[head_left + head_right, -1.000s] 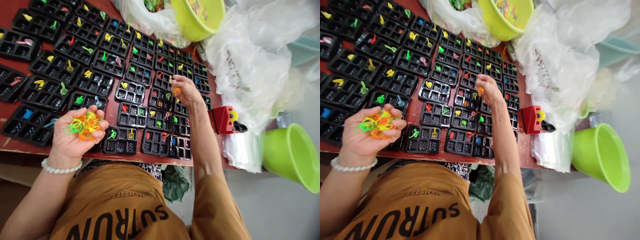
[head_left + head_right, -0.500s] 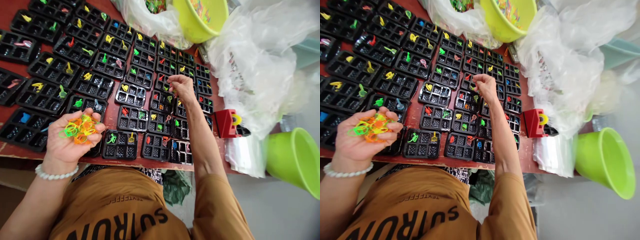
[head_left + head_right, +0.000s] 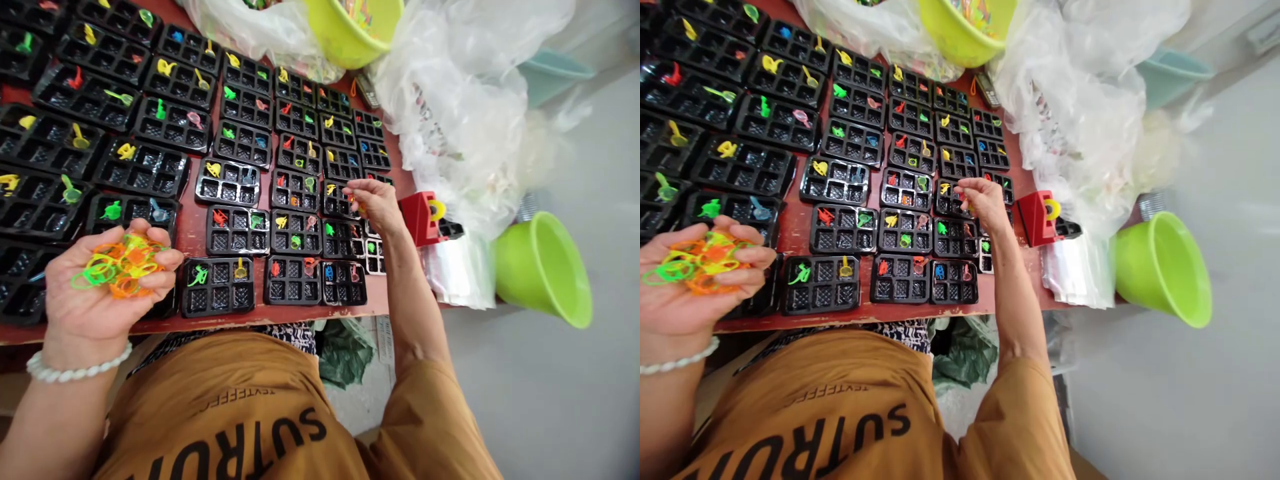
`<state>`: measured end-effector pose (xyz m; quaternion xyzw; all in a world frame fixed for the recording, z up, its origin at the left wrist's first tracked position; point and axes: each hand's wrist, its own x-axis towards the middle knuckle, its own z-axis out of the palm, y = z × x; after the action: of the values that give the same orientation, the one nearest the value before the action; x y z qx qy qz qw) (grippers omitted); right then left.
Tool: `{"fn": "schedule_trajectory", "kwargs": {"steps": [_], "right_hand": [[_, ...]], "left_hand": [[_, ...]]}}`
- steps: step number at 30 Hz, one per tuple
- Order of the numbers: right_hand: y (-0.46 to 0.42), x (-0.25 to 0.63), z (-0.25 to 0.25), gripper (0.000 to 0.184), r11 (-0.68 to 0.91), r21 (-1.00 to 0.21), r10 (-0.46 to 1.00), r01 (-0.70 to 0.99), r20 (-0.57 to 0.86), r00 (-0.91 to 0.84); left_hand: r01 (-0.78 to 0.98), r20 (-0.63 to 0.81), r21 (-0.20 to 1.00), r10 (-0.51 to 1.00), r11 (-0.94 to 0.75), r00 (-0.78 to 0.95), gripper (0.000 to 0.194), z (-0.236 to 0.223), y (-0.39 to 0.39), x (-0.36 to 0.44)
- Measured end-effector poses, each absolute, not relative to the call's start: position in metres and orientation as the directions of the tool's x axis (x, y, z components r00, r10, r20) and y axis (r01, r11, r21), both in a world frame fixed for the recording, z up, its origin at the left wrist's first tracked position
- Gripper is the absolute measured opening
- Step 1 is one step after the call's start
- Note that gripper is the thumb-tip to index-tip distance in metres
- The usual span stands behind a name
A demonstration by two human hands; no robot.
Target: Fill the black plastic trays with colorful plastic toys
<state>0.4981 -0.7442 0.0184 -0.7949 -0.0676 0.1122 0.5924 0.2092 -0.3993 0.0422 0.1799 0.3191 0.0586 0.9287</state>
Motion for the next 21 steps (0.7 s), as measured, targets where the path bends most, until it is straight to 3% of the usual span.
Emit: {"fn": "schedule_trajectory", "kwargs": {"steps": [12,17,21], "right_hand": [[-0.755,0.489,0.0,0.034,-0.295,-0.954,0.251,-0.054,-0.131,0.959],[-0.763,0.482,0.011,0.039,-0.155,-0.986,0.187,-0.056,-0.085,0.979],[-0.778,0.459,0.021,0.037,-0.128,-0.985,0.198,-0.118,-0.142,0.97]], "left_hand": [[0.023,-0.553,0.385,0.21,0.923,0.807,0.033,0.044,-0.407,0.205],[0.04,-0.543,0.387,0.193,0.921,0.817,0.035,0.043,-0.407,0.204],[0.051,-0.527,0.399,0.184,0.916,0.83,0.037,0.046,-0.406,0.203]]}}
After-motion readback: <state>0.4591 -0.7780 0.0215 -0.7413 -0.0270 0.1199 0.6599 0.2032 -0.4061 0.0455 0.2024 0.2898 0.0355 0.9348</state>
